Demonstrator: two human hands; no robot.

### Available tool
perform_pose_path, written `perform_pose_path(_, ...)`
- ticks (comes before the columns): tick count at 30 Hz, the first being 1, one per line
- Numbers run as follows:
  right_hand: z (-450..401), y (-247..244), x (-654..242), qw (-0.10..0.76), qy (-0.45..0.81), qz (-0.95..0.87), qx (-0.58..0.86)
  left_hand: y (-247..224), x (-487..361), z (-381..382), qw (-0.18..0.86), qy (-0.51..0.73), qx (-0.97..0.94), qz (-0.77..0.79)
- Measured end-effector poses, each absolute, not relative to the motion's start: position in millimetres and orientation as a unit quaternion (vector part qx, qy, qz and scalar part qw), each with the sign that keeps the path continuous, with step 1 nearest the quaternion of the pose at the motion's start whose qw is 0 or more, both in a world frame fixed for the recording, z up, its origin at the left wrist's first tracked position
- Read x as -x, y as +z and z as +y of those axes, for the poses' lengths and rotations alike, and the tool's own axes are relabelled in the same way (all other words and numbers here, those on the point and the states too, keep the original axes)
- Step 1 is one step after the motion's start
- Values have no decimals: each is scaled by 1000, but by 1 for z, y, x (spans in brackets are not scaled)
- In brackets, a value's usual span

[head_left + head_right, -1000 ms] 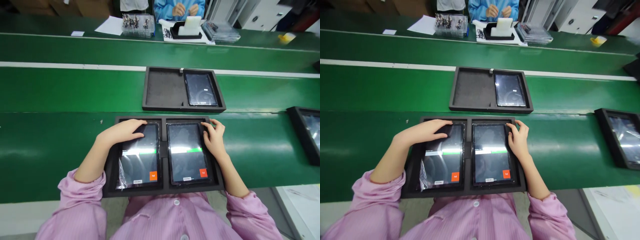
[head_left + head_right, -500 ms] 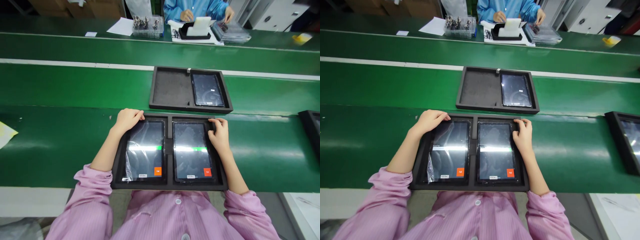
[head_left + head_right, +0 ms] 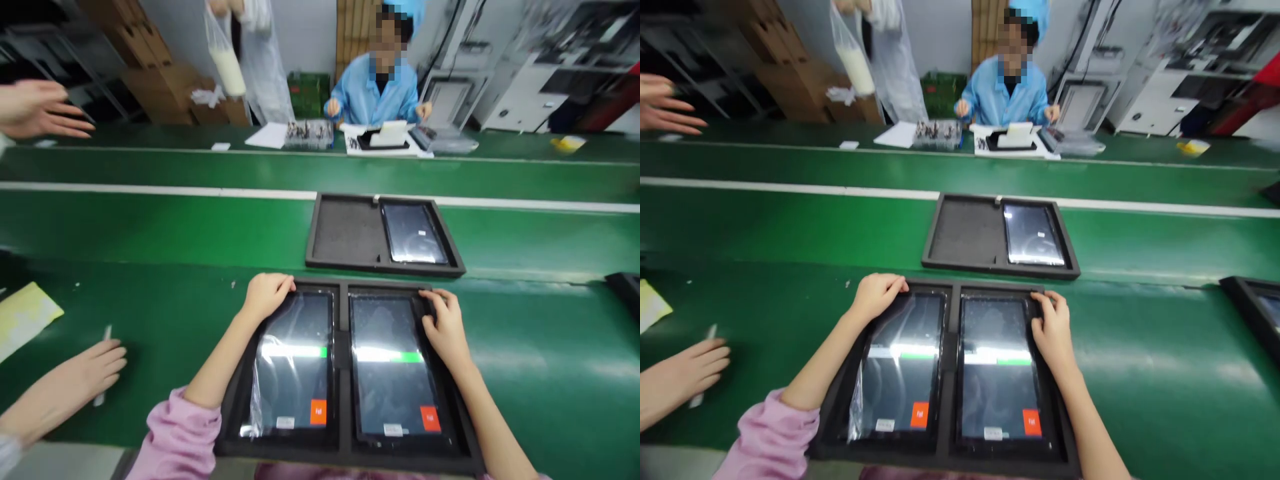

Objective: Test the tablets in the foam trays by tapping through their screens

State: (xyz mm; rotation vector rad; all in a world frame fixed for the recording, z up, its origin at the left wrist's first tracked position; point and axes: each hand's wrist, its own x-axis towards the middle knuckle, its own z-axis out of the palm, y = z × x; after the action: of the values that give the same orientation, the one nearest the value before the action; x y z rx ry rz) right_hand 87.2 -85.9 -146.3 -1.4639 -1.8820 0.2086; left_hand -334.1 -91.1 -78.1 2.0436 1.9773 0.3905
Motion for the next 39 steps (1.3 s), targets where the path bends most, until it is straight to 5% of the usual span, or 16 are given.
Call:
perform_pose_path(10, -79, -177, -88, 390, 60, -743, 541, -82, 342, -100, 115, 149, -723, 665)
perform_pose_path(29, -81, -148, -76, 406, 72, -722, 555, -72, 342, -95, 153, 144, -712, 670)
perform_pose_path(35, -78, -138, -72, 425, 111, -692, 573, -60, 345, -91, 204, 278, -640, 687)
perform_pose_path(39, -74, -132, -75, 421, 117, -685, 583, -65, 359, -120, 131, 285, -599, 737)
